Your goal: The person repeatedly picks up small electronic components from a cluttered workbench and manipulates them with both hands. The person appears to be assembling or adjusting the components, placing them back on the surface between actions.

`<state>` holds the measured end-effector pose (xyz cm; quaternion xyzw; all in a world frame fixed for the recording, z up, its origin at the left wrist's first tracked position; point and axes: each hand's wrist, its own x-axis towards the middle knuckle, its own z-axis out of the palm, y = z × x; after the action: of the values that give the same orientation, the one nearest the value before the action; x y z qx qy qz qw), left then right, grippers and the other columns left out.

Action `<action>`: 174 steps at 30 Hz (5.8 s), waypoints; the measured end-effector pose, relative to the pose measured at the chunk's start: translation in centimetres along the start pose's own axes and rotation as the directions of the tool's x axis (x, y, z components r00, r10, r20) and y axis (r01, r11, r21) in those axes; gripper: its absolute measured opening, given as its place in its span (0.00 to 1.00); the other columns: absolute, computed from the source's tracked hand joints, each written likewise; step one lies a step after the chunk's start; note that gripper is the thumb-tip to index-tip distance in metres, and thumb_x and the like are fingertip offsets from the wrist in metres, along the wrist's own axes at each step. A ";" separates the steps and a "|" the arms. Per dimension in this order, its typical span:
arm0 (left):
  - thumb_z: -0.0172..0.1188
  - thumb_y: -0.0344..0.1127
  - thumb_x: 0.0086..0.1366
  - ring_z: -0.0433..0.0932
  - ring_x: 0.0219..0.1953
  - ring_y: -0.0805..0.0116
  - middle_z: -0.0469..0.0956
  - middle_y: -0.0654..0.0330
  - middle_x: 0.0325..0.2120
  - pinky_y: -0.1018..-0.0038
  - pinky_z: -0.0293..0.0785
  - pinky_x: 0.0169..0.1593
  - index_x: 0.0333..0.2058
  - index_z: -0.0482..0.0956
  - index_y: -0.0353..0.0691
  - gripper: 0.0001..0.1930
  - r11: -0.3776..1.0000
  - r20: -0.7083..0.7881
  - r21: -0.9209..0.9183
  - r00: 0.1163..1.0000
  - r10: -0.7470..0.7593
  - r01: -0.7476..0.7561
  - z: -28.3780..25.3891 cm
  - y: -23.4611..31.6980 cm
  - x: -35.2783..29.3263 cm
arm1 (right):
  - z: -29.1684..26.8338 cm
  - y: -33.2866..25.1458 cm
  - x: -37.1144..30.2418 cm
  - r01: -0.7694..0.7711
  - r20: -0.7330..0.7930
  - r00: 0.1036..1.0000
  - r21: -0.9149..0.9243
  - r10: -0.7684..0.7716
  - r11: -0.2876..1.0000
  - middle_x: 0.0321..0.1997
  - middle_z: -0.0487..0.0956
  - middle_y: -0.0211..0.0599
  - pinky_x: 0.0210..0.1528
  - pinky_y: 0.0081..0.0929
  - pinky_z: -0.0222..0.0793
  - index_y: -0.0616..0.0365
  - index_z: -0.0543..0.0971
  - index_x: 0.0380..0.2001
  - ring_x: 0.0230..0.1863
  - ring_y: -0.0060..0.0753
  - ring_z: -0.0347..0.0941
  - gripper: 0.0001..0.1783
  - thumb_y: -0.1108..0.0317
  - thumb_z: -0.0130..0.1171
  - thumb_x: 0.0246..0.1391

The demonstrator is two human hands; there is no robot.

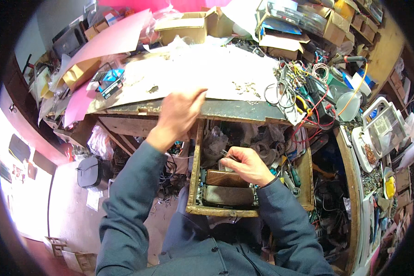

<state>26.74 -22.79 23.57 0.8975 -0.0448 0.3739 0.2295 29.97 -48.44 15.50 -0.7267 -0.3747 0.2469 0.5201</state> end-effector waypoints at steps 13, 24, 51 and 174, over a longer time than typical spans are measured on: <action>0.66 0.39 0.67 0.85 0.36 0.46 0.86 0.47 0.34 0.56 0.80 0.41 0.42 0.88 0.43 0.09 0.990 0.105 0.135 0.994 0.033 -0.047 9.9 -2.4 7.5 | 0.2 -0.3 0.3 0.018 0.014 1.000 -0.051 -0.017 0.999 0.22 0.69 0.35 0.31 0.32 0.65 0.65 0.78 0.32 0.28 0.22 0.63 0.17 0.60 0.66 0.64; 0.66 0.27 0.68 0.84 0.35 0.75 0.87 0.58 0.33 0.76 0.81 0.42 0.42 0.85 0.31 0.07 0.905 -0.029 -0.377 0.974 -0.225 0.198 2.7 3.8 -3.3 | -0.6 -0.8 0.4 0.149 -0.330 0.938 0.103 -0.108 0.983 0.31 0.75 0.22 0.37 0.20 0.68 0.63 0.81 0.48 0.34 0.14 0.67 0.13 0.64 0.55 0.73; 0.70 0.23 0.63 0.84 0.35 0.75 0.88 0.58 0.33 0.76 0.80 0.42 0.38 0.86 0.32 0.05 0.624 0.102 -0.637 0.852 -0.514 0.453 6.2 5.1 -13.1 | 1.2 -0.1 0.5 0.286 -0.173 0.909 -0.402 -0.379 0.870 0.33 0.84 0.52 0.35 0.40 0.77 0.61 0.83 0.44 0.34 0.55 0.83 0.08 0.72 0.61 0.63; 0.68 0.18 0.65 0.86 0.40 0.73 0.88 0.56 0.38 0.75 0.84 0.49 0.39 0.85 0.31 0.05 0.400 0.171 -0.791 0.795 -0.582 0.463 6.7 5.6 -13.6 | 2.3 -2.3 -0.3 0.180 -0.268 0.928 -0.285 -0.259 0.941 0.23 0.75 0.56 0.25 0.41 0.68 0.62 0.73 0.32 0.26 0.62 0.77 0.09 0.72 0.61 0.65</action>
<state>19.95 -31.96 12.19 0.6348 0.0909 0.2795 0.7146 27.43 -46.92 16.86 -0.7698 -0.3992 0.0224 0.4976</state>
